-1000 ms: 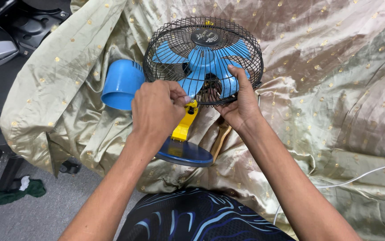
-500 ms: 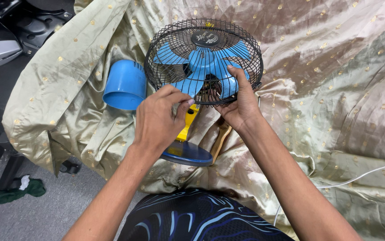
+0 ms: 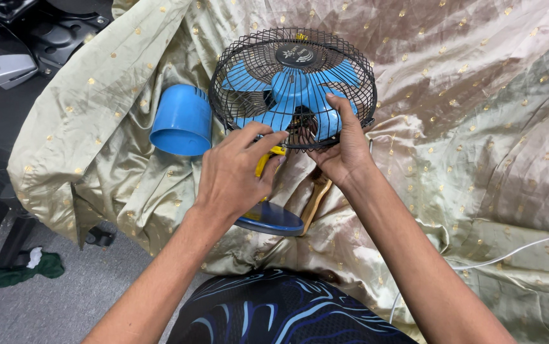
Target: The person uses a screwdriver to loosen and remove screws from the front grille of a small electric fan. They detach the grille, set it aside, and continue to manipulate the fan body and base while holding the screwdriver.
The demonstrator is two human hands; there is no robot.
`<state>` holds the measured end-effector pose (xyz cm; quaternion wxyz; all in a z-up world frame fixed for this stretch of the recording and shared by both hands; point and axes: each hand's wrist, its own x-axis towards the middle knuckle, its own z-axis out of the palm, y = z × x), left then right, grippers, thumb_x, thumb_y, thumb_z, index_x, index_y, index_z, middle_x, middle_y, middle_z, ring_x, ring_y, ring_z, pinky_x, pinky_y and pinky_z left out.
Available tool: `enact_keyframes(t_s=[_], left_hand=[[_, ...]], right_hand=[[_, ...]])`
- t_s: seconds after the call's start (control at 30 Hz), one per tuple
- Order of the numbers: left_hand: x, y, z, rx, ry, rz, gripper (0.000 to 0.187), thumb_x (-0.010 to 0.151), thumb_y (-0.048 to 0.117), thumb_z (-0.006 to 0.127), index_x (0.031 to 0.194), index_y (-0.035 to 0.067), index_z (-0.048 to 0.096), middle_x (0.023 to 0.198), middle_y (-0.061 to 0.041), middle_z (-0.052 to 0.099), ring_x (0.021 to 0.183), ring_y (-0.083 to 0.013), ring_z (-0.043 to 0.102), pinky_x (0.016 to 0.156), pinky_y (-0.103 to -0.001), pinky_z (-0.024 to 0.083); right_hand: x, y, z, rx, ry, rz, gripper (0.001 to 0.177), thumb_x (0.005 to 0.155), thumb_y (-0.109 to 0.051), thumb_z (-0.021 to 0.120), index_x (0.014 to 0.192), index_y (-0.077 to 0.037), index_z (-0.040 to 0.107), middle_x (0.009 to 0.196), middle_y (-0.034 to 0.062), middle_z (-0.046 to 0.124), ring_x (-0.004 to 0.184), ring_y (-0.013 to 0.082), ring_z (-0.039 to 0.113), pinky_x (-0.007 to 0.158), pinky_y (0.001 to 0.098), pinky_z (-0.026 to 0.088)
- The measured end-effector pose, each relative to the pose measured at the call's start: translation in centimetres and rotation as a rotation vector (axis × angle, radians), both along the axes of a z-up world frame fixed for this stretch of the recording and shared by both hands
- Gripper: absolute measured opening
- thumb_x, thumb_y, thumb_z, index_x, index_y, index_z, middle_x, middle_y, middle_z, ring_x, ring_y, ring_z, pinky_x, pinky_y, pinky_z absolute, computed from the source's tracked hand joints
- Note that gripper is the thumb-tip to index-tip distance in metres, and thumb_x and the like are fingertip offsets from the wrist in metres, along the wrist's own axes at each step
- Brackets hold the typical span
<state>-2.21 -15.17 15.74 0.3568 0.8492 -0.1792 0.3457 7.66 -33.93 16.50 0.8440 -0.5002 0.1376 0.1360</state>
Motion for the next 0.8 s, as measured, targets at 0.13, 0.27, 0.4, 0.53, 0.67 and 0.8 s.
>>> enact_keyframes(t_s=[0.13, 0.27, 0.4, 0.53, 0.67, 0.8], left_hand=[[0.17, -0.29, -0.16, 0.004, 0.034, -0.032, 0.026, 0.085, 0.007, 0.078, 0.111, 0.011, 0.076, 0.105, -0.003, 0.07, 0.085, -0.0265, 0.071, 0.07, -0.039, 0.056], [0.15, -0.19, -0.3, -0.053, 0.092, -0.044, 0.017, 0.086, 0.007, 0.078, 0.102, 0.011, 0.078, 0.103, -0.001, 0.071, 0.079, -0.0259, 0.071, 0.066, -0.038, 0.055], [0.06, 0.01, -0.44, -0.13, 0.19, -0.036, 0.019, 0.083, 0.005, 0.078, 0.101, 0.01, 0.078, 0.103, -0.002, 0.071, 0.075, -0.0247, 0.072, 0.064, -0.038, 0.054], [0.31, -0.37, -0.35, -0.074, 0.146, 0.009, 0.017, 0.082, 0.0, 0.075, 0.097, 0.008, 0.078, 0.1, -0.002, 0.069, 0.077, -0.0254, 0.072, 0.066, -0.039, 0.055], [0.37, -0.37, -0.4, 0.008, 0.072, -0.001, 0.014, 0.078, 0.005, 0.08, 0.092, 0.007, 0.076, 0.098, -0.004, 0.065, 0.077, -0.0277, 0.07, 0.064, -0.041, 0.053], [0.07, -0.67, -0.67, -0.07, 0.118, -0.022, 0.019, 0.077, 0.011, 0.086, 0.093, 0.006, 0.076, 0.101, -0.004, 0.063, 0.074, -0.0267, 0.07, 0.061, -0.041, 0.052]], right_hand=[[0.01, -0.05, 0.04, 0.018, -0.005, 0.014, 0.05, 0.08, -0.037, 0.076, 0.118, -0.007, 0.064, 0.104, 0.0089, 0.071, 0.09, 0.0227, 0.071, 0.087, 0.0427, 0.063], [0.01, -0.13, -0.11, 0.019, 0.01, -0.003, 0.051, 0.079, -0.037, 0.077, 0.118, -0.008, 0.063, 0.105, 0.0092, 0.071, 0.09, 0.0228, 0.071, 0.087, 0.0431, 0.063], [0.04, 0.13, -0.37, 0.034, 0.005, 0.011, 0.052, 0.079, -0.037, 0.078, 0.119, -0.007, 0.064, 0.106, 0.0094, 0.07, 0.09, 0.0228, 0.071, 0.087, 0.0421, 0.063], [0.1, 0.29, -0.3, -0.01, 0.04, -0.026, 0.051, 0.078, -0.038, 0.078, 0.118, -0.01, 0.063, 0.103, 0.0083, 0.07, 0.088, 0.0219, 0.07, 0.084, 0.042, 0.063], [0.0, 0.22, -0.1, -0.011, 0.019, -0.013, 0.05, 0.079, -0.038, 0.078, 0.117, -0.011, 0.063, 0.101, 0.0073, 0.068, 0.087, 0.0208, 0.069, 0.084, 0.0414, 0.062], [-0.12, -0.07, -0.12, 0.03, 0.004, -0.007, 0.051, 0.078, -0.037, 0.078, 0.117, -0.009, 0.063, 0.104, 0.0073, 0.07, 0.089, 0.021, 0.071, 0.085, 0.0421, 0.063]])
